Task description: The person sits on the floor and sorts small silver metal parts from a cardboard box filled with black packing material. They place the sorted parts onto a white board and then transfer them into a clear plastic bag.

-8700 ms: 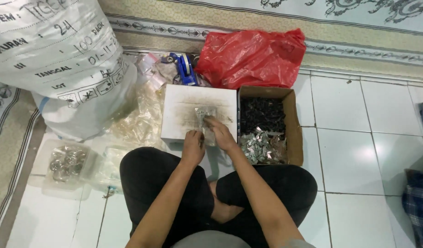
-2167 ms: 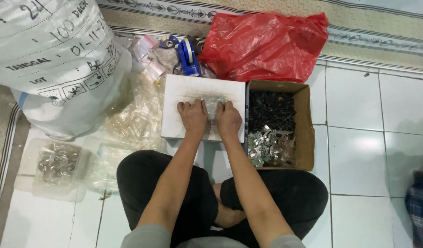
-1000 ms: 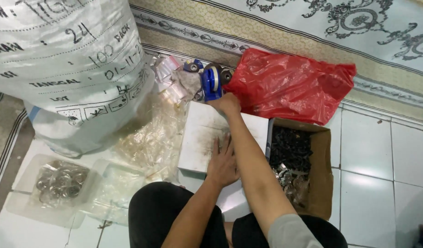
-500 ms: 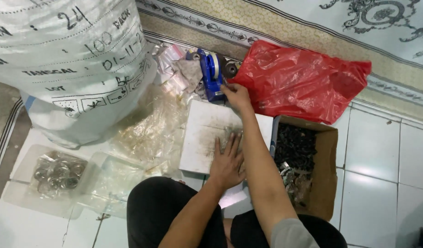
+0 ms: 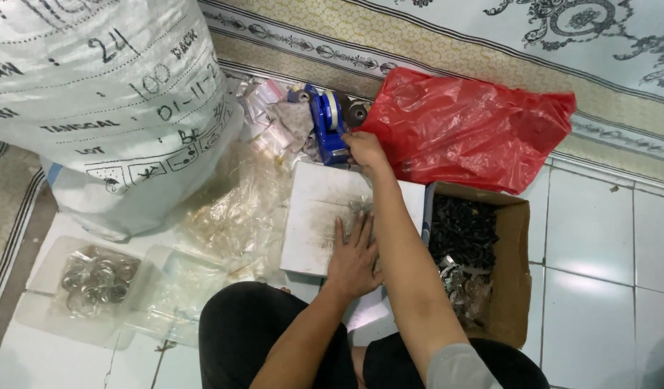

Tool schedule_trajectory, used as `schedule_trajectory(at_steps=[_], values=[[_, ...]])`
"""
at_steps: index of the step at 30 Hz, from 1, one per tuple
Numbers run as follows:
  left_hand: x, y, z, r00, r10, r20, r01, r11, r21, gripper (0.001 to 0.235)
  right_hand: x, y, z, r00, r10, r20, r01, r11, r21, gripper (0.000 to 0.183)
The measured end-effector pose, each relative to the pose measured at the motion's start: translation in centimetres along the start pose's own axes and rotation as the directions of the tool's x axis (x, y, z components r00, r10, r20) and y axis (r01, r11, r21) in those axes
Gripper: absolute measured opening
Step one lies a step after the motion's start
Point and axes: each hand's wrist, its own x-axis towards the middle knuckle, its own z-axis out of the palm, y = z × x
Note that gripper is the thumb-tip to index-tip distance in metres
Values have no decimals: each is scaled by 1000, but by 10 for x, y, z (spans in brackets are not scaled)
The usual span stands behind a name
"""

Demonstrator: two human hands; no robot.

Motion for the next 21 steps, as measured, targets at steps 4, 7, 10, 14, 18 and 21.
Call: schedule_trajectory(at_steps=[4, 7, 10, 14, 18, 21], values=[[0, 3, -6, 1000, -24, 14, 23, 999, 31, 85, -33, -19, -7, 999, 4, 42, 10, 946, -323, 48], [2, 4, -12, 1000, -29, 7, 29, 997, 66, 90, 4, 7, -1, 999, 45, -8, -45, 921, -387, 52], [1, 5, -16, 999, -32, -12, 33, 999, 20, 83, 21, 15, 9, 999, 38, -5, -34, 809, -587, 49], [3, 3, -21, 1000, -17, 22, 17, 1000, -4, 81, 6, 3, 12, 997, 74, 29, -44, 820, -570, 53], [2, 2, -11, 1000, -16, -6, 16, 1000, 15, 81, 12, 16, 2, 1000, -12, 11, 16, 923, -386, 53], [2, 2, -14, 1000, -13, -17, 13, 1000, 8, 80, -9, 8, -1, 992, -107, 65, 123, 925, -360, 47]])
